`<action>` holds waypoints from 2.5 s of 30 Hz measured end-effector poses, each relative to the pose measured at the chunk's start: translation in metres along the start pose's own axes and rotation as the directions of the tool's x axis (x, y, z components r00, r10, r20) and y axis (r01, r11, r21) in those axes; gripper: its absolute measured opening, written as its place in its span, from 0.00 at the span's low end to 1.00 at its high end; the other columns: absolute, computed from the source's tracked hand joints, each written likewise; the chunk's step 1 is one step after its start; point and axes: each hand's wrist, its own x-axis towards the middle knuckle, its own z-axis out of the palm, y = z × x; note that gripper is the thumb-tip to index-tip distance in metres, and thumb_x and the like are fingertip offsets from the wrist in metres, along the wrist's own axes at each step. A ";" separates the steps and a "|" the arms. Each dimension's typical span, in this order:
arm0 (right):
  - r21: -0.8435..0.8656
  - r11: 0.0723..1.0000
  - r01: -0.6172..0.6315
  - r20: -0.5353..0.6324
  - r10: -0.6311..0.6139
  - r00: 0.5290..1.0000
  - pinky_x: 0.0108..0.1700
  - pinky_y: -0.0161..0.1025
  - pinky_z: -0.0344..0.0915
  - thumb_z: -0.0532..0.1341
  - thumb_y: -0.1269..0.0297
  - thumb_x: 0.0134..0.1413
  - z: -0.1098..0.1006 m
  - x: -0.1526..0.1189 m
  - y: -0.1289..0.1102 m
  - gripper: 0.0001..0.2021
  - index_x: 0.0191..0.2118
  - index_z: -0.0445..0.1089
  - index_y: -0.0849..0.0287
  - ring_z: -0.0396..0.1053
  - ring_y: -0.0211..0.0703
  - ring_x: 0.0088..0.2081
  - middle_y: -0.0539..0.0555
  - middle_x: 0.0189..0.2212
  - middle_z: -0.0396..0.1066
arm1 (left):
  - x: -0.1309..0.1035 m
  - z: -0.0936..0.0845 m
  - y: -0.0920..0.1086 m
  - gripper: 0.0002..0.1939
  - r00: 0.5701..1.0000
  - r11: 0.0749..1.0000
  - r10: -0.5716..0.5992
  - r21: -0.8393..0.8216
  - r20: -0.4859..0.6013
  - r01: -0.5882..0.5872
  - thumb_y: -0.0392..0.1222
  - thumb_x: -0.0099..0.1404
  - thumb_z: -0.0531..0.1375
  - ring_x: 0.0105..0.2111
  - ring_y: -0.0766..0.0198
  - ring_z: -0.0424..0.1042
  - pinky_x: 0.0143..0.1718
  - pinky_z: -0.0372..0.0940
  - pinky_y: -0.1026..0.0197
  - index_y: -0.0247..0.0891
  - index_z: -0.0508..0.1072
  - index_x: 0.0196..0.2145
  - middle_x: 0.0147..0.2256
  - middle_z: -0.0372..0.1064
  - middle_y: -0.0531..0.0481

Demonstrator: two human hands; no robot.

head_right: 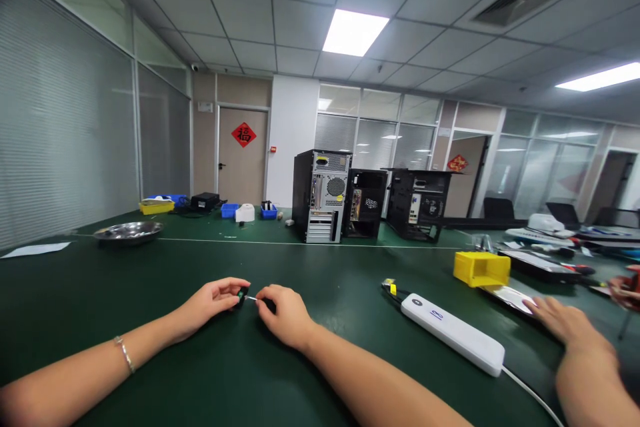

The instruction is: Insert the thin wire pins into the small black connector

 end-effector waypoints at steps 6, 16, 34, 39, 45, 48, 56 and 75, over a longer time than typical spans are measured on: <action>-0.017 1.000 0.001 -0.009 -0.001 1.000 0.40 0.33 0.62 0.54 0.63 0.62 0.000 -0.001 0.001 0.10 0.38 0.73 0.56 0.70 0.39 0.37 0.51 0.35 0.74 | -0.002 0.002 0.004 0.24 0.999 0.994 -0.005 0.108 0.037 0.001 0.47 0.58 0.61 0.43 0.56 0.70 0.47 0.62 0.56 0.36 0.71 0.52 0.45 0.72 0.44; -0.124 0.992 -0.016 0.012 0.018 1.000 0.34 0.32 0.58 0.54 0.61 0.62 -0.001 -0.001 0.000 0.12 0.34 0.74 0.56 0.67 0.38 0.32 0.51 0.29 0.71 | -0.004 0.006 0.008 0.22 0.999 0.985 0.029 0.171 0.041 -0.035 0.47 0.57 0.62 0.40 0.56 0.72 0.46 0.64 0.55 0.36 0.73 0.49 0.40 0.73 0.45; 0.020 0.999 0.044 0.064 -0.045 0.997 0.37 0.33 0.62 0.54 0.60 0.62 -0.005 -0.001 -0.002 0.14 0.35 0.75 0.57 0.68 0.38 0.31 0.52 0.29 0.72 | -0.001 -0.004 0.000 0.19 0.993 0.999 -0.051 0.013 0.107 0.050 0.45 0.55 0.66 0.34 0.60 0.74 0.41 0.65 0.58 0.34 0.77 0.44 0.35 0.78 0.45; 0.047 0.998 0.042 0.075 -0.046 0.996 0.38 0.34 0.62 0.54 0.59 0.62 -0.006 -0.002 -0.002 0.14 0.35 0.75 0.57 0.68 0.39 0.32 0.52 0.30 0.72 | -0.002 -0.005 0.002 0.19 0.989 0.998 -0.067 -0.011 0.129 0.069 0.44 0.54 0.66 0.34 0.60 0.74 0.41 0.66 0.58 0.34 0.77 0.43 0.34 0.78 0.45; 0.084 0.995 0.045 0.091 -0.052 0.994 0.37 0.35 0.62 0.53 0.58 0.62 -0.006 0.000 -0.003 0.15 0.35 0.75 0.57 0.68 0.40 0.33 0.53 0.30 0.72 | -0.004 -0.004 0.004 0.21 0.990 0.994 -0.087 -0.049 0.115 0.093 0.45 0.51 0.68 0.34 0.59 0.74 0.42 0.66 0.57 0.34 0.78 0.42 0.35 0.78 0.44; 0.088 0.995 0.039 0.100 -0.048 0.994 0.36 0.35 0.62 0.52 0.58 0.62 -0.005 0.001 -0.004 0.16 0.33 0.75 0.58 0.68 0.41 0.32 0.53 0.29 0.72 | -0.005 -0.004 0.004 0.22 0.988 0.991 -0.092 -0.084 0.120 0.103 0.46 0.51 0.68 0.34 0.58 0.74 0.44 0.65 0.55 0.34 0.78 0.43 0.36 0.78 0.44; 0.119 0.992 0.031 0.120 -0.045 0.992 0.38 0.37 0.63 0.51 0.57 0.63 -0.001 0.002 -0.004 0.17 0.33 0.74 0.57 0.68 0.42 0.33 0.53 0.29 0.72 | -0.008 -0.003 0.004 0.23 0.994 0.992 -0.058 -0.108 0.096 0.068 0.47 0.48 0.70 0.32 0.60 0.73 0.43 0.65 0.54 0.33 0.78 0.41 0.31 0.77 0.45; 0.071 0.997 0.032 0.088 -0.038 0.995 0.36 0.34 0.61 0.52 0.58 0.63 -0.002 0.002 -0.004 0.15 0.33 0.74 0.57 0.68 0.40 0.32 0.52 0.29 0.72 | -0.005 -0.001 0.004 0.20 0.996 0.996 -0.037 -0.081 0.079 0.043 0.47 0.51 0.68 0.31 0.61 0.72 0.40 0.64 0.57 0.32 0.78 0.40 0.29 0.76 0.47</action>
